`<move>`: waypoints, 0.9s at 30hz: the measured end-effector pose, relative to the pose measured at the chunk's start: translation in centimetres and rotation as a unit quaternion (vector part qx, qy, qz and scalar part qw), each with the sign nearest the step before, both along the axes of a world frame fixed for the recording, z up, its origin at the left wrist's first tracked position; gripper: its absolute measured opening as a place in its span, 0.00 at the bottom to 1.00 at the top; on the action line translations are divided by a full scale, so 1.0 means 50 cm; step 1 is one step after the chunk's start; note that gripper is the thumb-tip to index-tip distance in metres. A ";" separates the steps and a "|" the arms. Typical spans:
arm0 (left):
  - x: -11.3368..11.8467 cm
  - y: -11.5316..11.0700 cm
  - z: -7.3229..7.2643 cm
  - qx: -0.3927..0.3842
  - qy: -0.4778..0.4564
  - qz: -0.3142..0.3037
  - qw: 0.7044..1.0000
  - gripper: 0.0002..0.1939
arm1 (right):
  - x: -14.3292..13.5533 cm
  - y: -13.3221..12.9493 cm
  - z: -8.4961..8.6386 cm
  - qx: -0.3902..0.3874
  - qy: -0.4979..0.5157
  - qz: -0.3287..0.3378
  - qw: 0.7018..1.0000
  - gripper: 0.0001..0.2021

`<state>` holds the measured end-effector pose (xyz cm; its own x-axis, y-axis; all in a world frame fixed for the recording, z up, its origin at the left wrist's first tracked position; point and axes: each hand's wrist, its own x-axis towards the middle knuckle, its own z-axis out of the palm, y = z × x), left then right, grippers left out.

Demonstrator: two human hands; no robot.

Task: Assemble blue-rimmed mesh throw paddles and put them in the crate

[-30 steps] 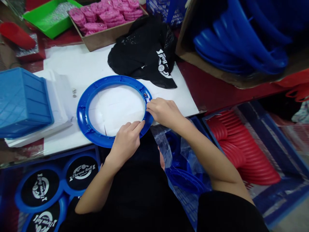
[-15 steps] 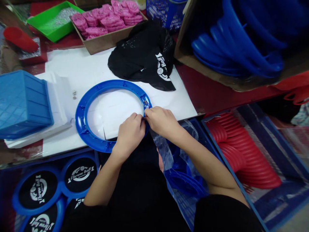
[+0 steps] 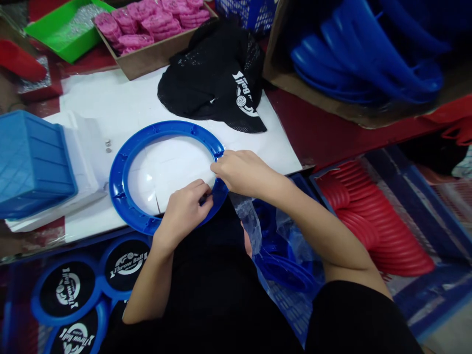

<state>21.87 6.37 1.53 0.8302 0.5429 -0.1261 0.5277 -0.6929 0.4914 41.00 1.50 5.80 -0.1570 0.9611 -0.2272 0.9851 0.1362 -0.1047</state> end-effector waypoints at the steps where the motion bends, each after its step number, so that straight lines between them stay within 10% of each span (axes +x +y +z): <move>1: -0.002 0.002 -0.001 0.001 -0.003 -0.006 1.000 0.08 | -0.004 -0.002 -0.006 0.009 -0.009 0.001 1.000 0.10; 10: -0.058 0.032 0.023 -0.058 -0.018 -0.070 0.996 0.10 | -0.062 -0.062 -0.033 0.055 -0.041 -0.069 0.995 0.09; 19: 0.017 -0.023 0.005 0.037 0.018 0.001 0.999 0.13 | -0.057 -0.043 -0.013 -0.024 -0.040 -0.097 0.994 0.10; 27: 0.002 -0.002 -0.006 0.047 -0.024 -0.013 0.999 0.10 | 0.016 -0.002 0.017 -0.067 0.076 0.083 0.991 0.10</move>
<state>21.98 6.27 1.25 0.8486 0.5278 -0.0351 0.4854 -0.7507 0.4481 41.81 1.39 6.63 -0.3517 0.8822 -0.3132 0.9222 0.2691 -0.2778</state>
